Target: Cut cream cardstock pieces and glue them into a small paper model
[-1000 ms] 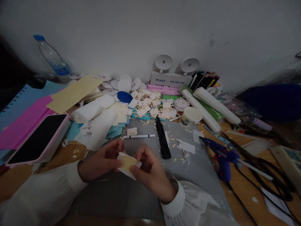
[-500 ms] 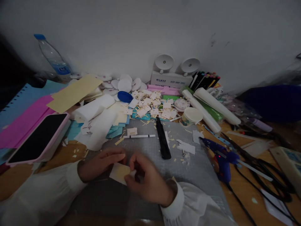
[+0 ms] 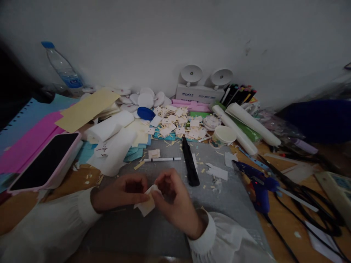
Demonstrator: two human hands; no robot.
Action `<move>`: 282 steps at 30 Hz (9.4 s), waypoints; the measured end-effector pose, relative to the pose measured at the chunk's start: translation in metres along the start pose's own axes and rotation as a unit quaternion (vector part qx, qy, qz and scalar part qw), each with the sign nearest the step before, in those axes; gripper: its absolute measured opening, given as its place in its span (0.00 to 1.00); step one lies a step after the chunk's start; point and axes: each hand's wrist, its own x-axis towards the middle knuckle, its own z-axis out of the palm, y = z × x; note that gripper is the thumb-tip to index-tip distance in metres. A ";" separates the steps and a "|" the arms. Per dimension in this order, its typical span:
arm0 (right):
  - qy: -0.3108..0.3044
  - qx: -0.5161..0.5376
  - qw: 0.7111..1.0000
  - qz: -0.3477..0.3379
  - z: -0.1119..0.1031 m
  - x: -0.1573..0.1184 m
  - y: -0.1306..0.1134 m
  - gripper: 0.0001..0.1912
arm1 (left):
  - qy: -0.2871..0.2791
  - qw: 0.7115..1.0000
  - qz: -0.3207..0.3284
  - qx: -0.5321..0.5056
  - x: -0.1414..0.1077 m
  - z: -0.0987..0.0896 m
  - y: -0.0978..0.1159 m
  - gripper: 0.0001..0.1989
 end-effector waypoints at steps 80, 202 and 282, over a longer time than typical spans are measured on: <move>-0.007 0.286 0.929 0.235 -0.007 0.007 -0.013 0.11 | 0.173 0.972 0.137 -0.081 0.002 -0.006 -0.001 0.23; -0.062 0.135 0.974 0.173 -0.009 0.009 0.000 0.09 | 0.136 0.977 0.085 0.140 -0.002 -0.009 0.002 0.33; 0.129 -0.270 0.954 0.009 -0.026 -0.029 -0.023 0.18 | 0.026 0.718 0.346 0.604 -0.003 -0.010 -0.005 0.08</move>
